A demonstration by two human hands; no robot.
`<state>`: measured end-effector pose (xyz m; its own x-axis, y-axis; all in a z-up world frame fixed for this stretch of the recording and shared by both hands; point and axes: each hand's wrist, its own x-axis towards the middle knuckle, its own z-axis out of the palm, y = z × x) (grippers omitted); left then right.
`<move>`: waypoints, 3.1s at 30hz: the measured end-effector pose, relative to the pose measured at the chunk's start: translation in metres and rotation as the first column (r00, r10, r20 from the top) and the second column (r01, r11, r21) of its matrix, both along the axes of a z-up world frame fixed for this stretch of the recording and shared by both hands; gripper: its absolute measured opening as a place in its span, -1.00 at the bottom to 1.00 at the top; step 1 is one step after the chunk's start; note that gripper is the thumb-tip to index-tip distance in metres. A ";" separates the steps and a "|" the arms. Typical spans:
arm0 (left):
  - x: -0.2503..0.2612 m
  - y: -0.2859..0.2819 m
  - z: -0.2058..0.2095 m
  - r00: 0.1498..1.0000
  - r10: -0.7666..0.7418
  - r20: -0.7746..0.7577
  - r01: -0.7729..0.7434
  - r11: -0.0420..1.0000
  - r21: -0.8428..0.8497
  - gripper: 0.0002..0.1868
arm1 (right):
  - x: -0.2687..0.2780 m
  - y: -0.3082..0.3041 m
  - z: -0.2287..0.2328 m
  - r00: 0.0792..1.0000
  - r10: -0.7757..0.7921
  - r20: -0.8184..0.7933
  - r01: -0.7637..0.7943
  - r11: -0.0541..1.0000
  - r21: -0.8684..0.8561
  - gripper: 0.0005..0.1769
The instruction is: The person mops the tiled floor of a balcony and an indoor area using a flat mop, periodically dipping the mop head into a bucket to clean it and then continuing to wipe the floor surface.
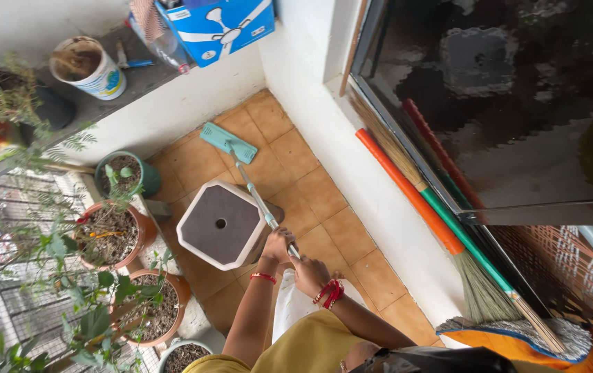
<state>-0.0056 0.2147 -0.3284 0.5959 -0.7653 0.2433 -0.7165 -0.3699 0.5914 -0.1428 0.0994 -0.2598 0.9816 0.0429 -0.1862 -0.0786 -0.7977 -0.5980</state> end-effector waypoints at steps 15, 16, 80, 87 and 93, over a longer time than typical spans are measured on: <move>0.062 -0.018 0.029 0.934 0.335 0.125 -0.330 0.942 -0.061 -0.72 | 0.121 -0.057 -0.015 0.918 0.395 0.034 -0.379 0.899 -0.221 -0.80; 0.079 -0.026 0.029 0.946 0.284 0.159 -0.257 0.952 -0.168 -0.57 | 0.131 -0.072 -0.013 0.918 0.394 0.052 -0.370 0.895 -0.249 -0.82; -0.015 0.008 0.065 0.513 0.693 -0.506 -0.858 0.403 -0.318 -0.64 | 0.073 0.040 0.132 0.868 0.071 0.491 -0.276 0.891 0.360 -0.54; -0.104 -0.053 0.057 0.535 0.618 -0.576 -0.845 0.412 -0.342 -0.72 | -0.027 0.006 0.203 0.925 0.053 0.377 -0.213 0.893 0.396 -0.48; -0.137 -0.060 0.056 0.775 0.599 -0.201 -0.632 0.725 -0.274 -0.82 | -0.085 -0.027 0.169 0.903 -0.059 0.425 -0.182 0.844 0.504 -0.71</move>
